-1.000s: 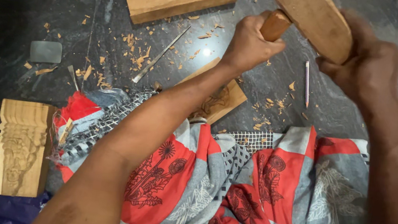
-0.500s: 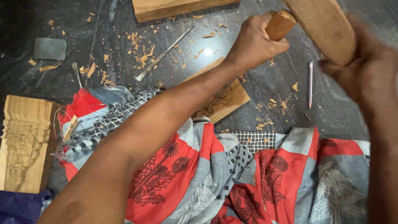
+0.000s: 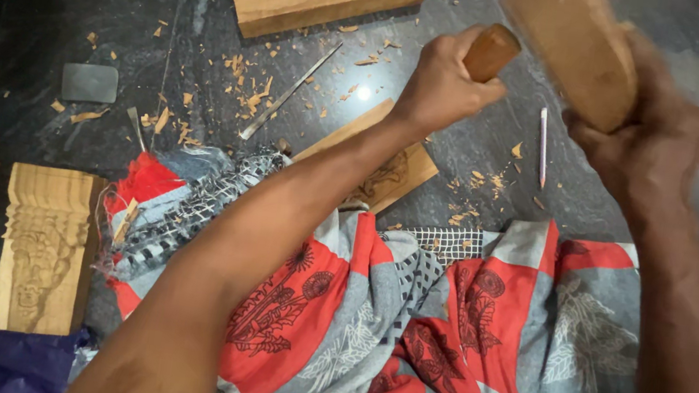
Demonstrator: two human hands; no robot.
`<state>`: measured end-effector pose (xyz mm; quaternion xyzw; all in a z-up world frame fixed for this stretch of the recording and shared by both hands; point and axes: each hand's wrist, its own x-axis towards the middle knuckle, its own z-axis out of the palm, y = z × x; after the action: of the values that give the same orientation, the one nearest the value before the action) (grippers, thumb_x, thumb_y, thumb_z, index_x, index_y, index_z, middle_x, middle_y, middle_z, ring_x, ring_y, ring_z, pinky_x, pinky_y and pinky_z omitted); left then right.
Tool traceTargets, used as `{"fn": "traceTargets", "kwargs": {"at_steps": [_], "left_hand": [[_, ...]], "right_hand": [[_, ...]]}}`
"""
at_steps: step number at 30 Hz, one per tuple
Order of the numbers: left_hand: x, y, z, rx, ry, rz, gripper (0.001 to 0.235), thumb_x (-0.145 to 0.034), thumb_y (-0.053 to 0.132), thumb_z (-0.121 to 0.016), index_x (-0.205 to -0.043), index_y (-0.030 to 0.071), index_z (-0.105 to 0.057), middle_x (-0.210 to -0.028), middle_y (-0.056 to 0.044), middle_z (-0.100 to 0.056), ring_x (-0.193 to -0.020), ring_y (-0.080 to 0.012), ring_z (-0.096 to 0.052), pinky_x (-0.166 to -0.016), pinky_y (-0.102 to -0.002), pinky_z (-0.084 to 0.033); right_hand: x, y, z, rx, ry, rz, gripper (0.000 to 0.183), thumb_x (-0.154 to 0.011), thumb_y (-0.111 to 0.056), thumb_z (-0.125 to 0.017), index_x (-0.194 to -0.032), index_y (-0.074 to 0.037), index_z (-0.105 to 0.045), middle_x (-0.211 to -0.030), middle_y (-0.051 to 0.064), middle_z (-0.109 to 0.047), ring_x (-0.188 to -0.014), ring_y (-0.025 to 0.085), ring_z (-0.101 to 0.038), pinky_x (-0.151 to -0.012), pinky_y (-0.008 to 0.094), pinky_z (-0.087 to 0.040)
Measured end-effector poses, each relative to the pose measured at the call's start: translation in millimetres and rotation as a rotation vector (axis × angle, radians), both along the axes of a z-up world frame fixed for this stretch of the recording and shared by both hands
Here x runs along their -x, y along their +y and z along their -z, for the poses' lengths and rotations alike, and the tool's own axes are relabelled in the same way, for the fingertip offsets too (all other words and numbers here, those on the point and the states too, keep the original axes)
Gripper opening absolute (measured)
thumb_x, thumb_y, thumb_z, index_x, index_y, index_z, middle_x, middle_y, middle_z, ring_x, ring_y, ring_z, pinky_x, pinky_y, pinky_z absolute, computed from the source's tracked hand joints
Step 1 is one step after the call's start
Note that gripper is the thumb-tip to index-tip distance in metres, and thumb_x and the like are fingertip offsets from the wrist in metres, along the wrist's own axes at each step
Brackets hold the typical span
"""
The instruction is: The person carves a floral design into a rectangular wooden block using a chisel and a wooden mallet. They repeatedly strike the chisel to remove wood shavings and refine the pattern.
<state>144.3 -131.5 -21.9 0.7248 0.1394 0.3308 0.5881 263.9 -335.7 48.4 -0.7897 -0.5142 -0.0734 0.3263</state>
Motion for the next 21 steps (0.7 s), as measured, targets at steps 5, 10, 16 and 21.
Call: {"fn": "traceTargets", "kwargs": {"at_steps": [5,10,16,21], "left_hand": [[17,-4,-3,-0.075,-0.168,-0.015,0.038,-0.075,0.009,-0.077,-0.112,0.005,-0.066,-0.077,-0.004,-0.069,-0.068,-0.0092,-0.062,-0.064,-0.029,-0.054],[28,-9,-5,-0.038,-0.120,0.023,0.033,-0.078,0.009,-0.077,-0.109,0.005,-0.066,-0.080,-0.003,-0.069,-0.069,-0.0080,-0.064,-0.064,-0.029,-0.055],[42,-2,-29,-0.126,-0.323,0.061,0.021,-0.082,0.007,-0.076,-0.102,0.003,-0.069,-0.085,-0.003,-0.070,-0.077,-0.0106,-0.065,-0.069,-0.029,-0.055],[32,43,-40,0.116,-0.259,-0.061,0.030,-0.095,0.028,-0.074,-0.076,0.007,-0.067,-0.055,0.001,-0.056,-0.044,-0.0067,-0.054,-0.041,-0.023,-0.042]], "right_hand": [[25,-10,-22,0.095,-0.141,0.039,0.084,-0.084,-0.004,-0.096,-0.156,-0.011,-0.053,-0.123,0.016,-0.073,-0.112,0.019,-0.071,-0.094,0.034,-0.059],[51,-14,-35,-0.074,-0.069,-0.058,0.082,-0.089,0.005,-0.090,-0.156,-0.009,-0.045,-0.135,0.014,-0.071,-0.120,0.020,-0.069,-0.100,0.031,-0.060],[66,-40,-13,-0.144,0.140,0.187,0.076,-0.076,0.005,-0.088,-0.142,0.001,-0.052,-0.127,0.014,-0.068,-0.113,0.024,-0.067,-0.093,0.036,-0.058],[88,-61,31,-0.098,0.691,0.455,0.059,-0.079,-0.007,-0.086,-0.132,-0.002,-0.061,-0.109,0.008,-0.071,-0.081,0.014,-0.067,-0.066,0.027,-0.055]]}}
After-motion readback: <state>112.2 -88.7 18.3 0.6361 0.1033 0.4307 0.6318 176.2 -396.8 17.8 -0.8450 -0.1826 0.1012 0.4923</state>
